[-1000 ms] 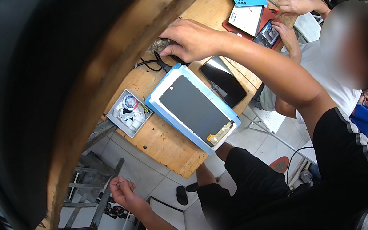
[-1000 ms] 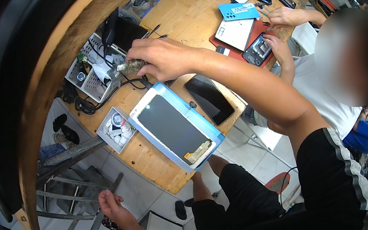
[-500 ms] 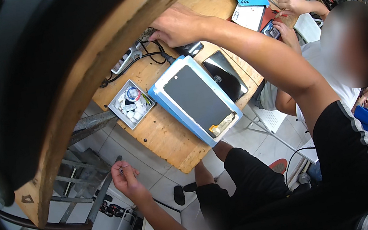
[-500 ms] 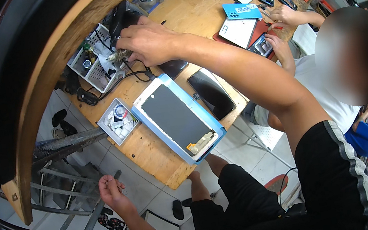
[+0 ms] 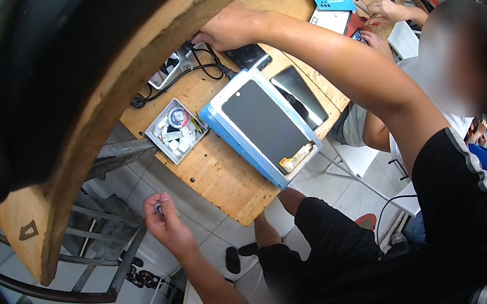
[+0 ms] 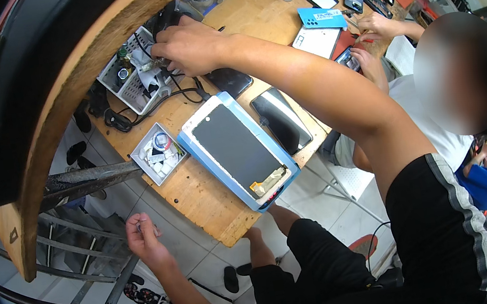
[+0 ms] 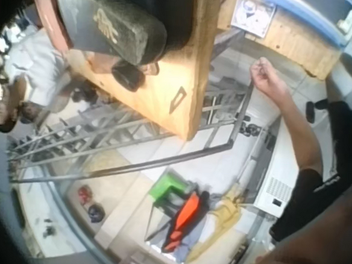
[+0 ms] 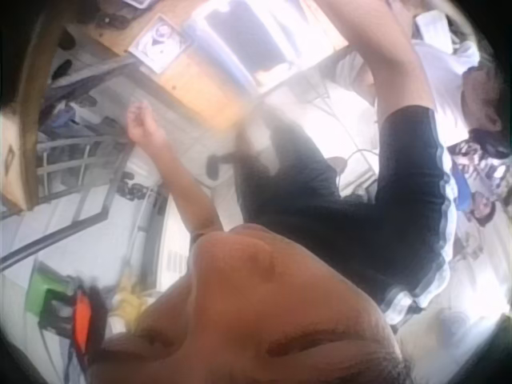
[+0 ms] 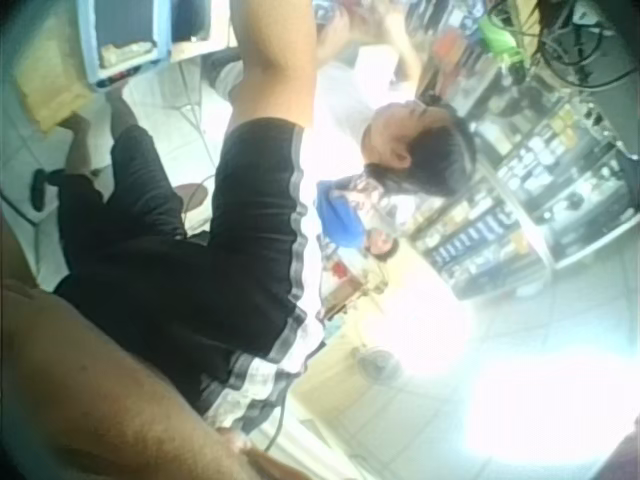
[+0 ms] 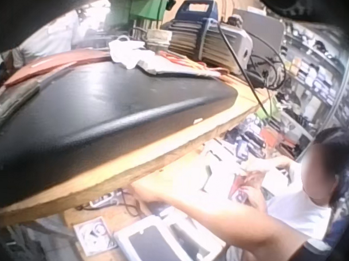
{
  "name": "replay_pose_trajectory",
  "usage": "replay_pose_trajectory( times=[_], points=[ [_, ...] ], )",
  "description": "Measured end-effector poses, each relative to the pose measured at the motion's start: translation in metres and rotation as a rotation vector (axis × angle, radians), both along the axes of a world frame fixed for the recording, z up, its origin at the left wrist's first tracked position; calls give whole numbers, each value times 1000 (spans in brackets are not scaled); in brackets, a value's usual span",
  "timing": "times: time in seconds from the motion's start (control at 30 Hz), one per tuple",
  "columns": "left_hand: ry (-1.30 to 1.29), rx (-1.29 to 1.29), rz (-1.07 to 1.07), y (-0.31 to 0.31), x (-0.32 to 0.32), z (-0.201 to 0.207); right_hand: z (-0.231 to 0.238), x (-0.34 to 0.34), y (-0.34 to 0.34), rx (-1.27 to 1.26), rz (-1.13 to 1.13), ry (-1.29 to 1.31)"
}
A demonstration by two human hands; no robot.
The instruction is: The person applies adhesive tape to a smartphone screen assembly and then uses a heat press machine to bond the components. They repeatedly adjust the machine's settings and handle the screen assembly during the process.
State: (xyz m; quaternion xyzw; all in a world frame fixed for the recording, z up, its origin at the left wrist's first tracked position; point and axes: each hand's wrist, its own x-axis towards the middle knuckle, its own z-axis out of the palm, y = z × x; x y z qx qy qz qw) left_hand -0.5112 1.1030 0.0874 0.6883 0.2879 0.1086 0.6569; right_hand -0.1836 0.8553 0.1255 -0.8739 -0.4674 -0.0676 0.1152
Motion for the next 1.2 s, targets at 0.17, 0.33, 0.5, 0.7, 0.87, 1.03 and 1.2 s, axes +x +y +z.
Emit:
replay_pose_trajectory(
  times=[0.17,0.33,0.5,0.7,0.87,1.03,1.2],
  points=[
    [24,61,76,22,-4,-8,-3,-9,-9,60,68,-48],
    [28,41,134,54,-22,-13,7,-35,-24,15,69,163],
    [63,97,207,82,-39,-15,20,-58,-29,36,107,361],
    [63,113,253,78,-29,-17,32,-56,-22,-8,121,328],
    [27,93,186,50,-12,-13,38,-36,-2,-131,12,300],
    [-6,85,142,38,-3,-7,35,-30,14,-18,-46,269],
    [4,101,226,64,-8,-7,35,-50,6,-137,3,363]
  ],
)
